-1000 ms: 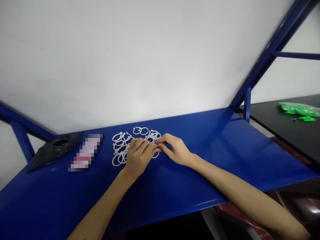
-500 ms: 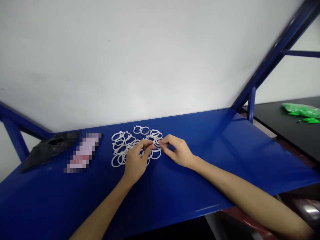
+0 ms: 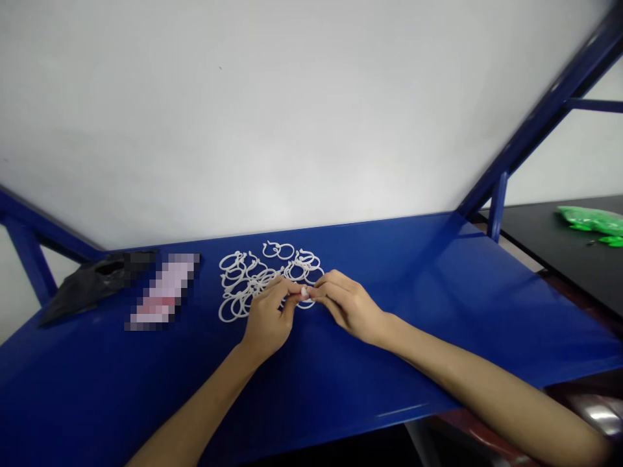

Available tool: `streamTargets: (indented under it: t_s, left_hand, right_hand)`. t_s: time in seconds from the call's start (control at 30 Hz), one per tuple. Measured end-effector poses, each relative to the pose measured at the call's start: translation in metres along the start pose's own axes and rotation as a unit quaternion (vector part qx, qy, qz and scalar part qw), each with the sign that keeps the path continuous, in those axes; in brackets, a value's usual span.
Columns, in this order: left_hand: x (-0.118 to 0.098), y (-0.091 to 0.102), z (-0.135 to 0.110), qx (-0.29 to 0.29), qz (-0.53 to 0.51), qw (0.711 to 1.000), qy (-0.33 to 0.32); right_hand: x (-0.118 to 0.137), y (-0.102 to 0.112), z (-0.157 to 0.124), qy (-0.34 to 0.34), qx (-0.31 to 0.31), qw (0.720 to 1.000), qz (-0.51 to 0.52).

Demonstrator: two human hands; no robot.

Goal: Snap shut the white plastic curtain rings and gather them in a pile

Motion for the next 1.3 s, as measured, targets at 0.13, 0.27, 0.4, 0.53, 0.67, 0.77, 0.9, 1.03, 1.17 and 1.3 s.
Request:
streamTargets:
  t_s: [0.13, 0.27, 0.4, 0.53, 0.67, 0.77, 0.9, 1.03, 1.17, 1.3]
  left_hand:
    - [-0.001, -0.008, 0.003, 0.014, 0.031, 0.999, -0.026]
    - [-0.003, -0.028, 0.0, 0.078, 0.105, 0.989, -0.073]
    - [0.0, -0.045, -0.009, 0.145, 0.156, 0.971, -0.11]
    - [0.001, -0.05, -0.013, 0.17, 0.162, 0.964, -0.123]
    - [-0.002, -0.047, -0.01, 0.17, 0.143, 0.968, -0.12]
    - [-0.003, -0.048, -0.009, 0.175, 0.129, 0.969, -0.118]
    - [0.001, -0.049, -0.008, 0.172, 0.143, 0.968, -0.114]
    - [0.007, -0.046, -0.006, 0.15, 0.17, 0.968, -0.112]
    - [0.013, -0.04, -0.002, 0.122, 0.178, 0.972, -0.093]
    - [0.02, -0.029, 0.003, 0.076, 0.168, 0.982, -0.041]
  right_hand:
    - [-0.011, 0.009, 0.004, -0.011, 0.023, 0.998, -0.056]
    - [-0.062, 0.056, -0.002, -0.159, -0.038, 0.957, -0.241]
    - [-0.107, 0.097, -0.022, -0.272, -0.032, 0.887, -0.372]
    - [-0.1, 0.094, -0.019, -0.225, -0.025, 0.889, -0.397]
    - [-0.077, 0.04, -0.004, -0.132, 0.046, 0.954, -0.266]
    - [-0.071, 0.001, 0.0, -0.088, 0.12, 0.966, -0.21]
    - [-0.075, -0.015, -0.001, -0.074, 0.159, 0.969, -0.174]
    - [-0.076, -0.008, -0.001, -0.079, 0.154, 0.971, -0.165]
    - [-0.072, -0.003, -0.003, -0.083, 0.155, 0.972, -0.157]
    - [-0.064, 0.002, -0.002, -0.075, 0.139, 0.973, -0.171]
Point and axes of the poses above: each hand's wrist, its own z-axis towards the middle knuckle, its own y-axis out of the back of the hand, x = y × z, the point moved 9 cm from there along z, towards the middle knuckle, and after that the axes turned 14 degrees about z, right-handed, at the moved point
